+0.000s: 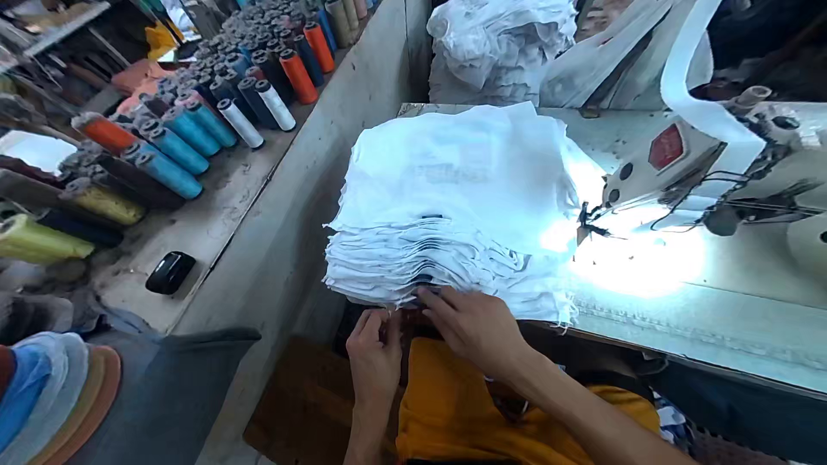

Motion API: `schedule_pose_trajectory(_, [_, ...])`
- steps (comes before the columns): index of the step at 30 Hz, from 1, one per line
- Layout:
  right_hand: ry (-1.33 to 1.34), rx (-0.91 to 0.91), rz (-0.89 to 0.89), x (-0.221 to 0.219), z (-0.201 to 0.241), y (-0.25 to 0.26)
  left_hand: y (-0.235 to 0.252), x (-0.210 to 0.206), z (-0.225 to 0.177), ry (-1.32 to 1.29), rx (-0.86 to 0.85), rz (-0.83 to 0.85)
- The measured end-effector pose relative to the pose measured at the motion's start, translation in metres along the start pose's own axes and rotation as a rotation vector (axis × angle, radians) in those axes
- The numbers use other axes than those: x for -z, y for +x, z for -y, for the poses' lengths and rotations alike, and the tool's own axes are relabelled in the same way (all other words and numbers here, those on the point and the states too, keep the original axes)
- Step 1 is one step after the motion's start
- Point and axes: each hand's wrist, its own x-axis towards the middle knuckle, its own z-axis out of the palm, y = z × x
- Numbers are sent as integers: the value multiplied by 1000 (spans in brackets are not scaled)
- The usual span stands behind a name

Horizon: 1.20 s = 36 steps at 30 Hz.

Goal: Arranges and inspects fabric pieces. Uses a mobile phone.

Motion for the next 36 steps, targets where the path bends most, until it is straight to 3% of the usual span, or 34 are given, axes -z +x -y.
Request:
schedule_pose_trajectory(7, [11, -27, 0, 10, -7, -14, 12, -23, 0, 139, -108, -66])
schedule_pose_trajectory(14, [-58, 28, 16, 0, -2, -7, 5, -3, -3, 86, -93, 23])
schedule_pose_trajectory(21, [-13, 169, 77, -15, 2, 4, -2, 0, 5, -212, 94, 113])
schedule_pose_trajectory(27, [151, -157, 64, 23, -19, -28, -16, -9, 22, -701, 641, 199])
schedule_pose_trajectory(31, [165, -291, 76, 33, -36, -68, -24, -28, 25, -894, 700, 203])
schedule_pose_trajectory(36, [232, -310, 99, 34, -33, -86, -9, -46, 10, -1188, 895, 222])
